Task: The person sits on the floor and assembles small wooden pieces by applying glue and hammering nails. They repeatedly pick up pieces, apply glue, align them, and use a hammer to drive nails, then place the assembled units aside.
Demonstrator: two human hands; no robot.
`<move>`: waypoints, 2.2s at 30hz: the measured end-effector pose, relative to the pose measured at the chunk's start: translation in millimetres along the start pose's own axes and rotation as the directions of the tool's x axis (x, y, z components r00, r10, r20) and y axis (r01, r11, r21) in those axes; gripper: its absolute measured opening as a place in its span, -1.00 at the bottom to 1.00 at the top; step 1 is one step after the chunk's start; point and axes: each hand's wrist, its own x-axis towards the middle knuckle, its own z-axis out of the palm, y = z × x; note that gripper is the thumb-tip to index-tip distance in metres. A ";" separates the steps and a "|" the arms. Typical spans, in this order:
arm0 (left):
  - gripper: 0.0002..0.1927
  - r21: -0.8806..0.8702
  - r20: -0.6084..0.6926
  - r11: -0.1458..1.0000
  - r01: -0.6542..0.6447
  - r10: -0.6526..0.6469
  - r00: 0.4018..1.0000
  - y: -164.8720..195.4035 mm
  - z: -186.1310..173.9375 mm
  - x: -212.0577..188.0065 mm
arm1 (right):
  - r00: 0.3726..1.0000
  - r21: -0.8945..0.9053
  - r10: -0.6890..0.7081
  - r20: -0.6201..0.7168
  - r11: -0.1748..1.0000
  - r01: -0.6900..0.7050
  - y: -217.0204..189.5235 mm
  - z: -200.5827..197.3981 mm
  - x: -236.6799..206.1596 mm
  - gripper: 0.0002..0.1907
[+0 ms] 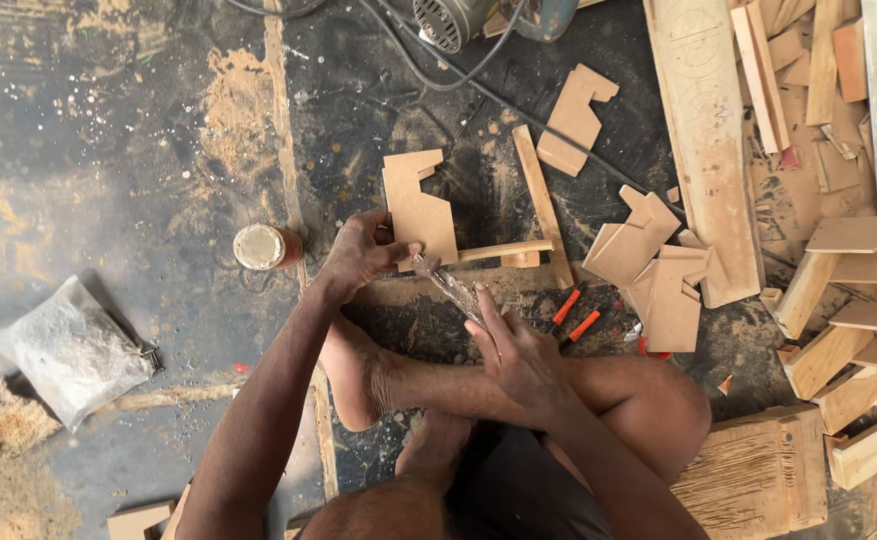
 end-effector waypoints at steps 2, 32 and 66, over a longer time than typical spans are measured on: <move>-0.59 -0.024 -0.004 0.999 -0.042 0.042 0.999 -0.2 -1.8 2.1 | 0.978 0.089 -0.074 -0.196 0.992 0.093 -1.7 -5.7 6.8 -0.47; -0.54 -0.062 -0.006 0.998 0.004 -0.005 1.000 -6.2 3.9 2.8 | 0.970 0.056 -0.111 -0.218 0.990 0.126 10.3 5.1 -1.3 -0.46; -0.56 -0.036 -0.010 0.998 0.045 -0.046 0.999 2.6 8.0 -1.5 | 0.939 0.281 -0.012 -0.345 0.953 0.115 6.1 -8.5 -0.4 -0.47</move>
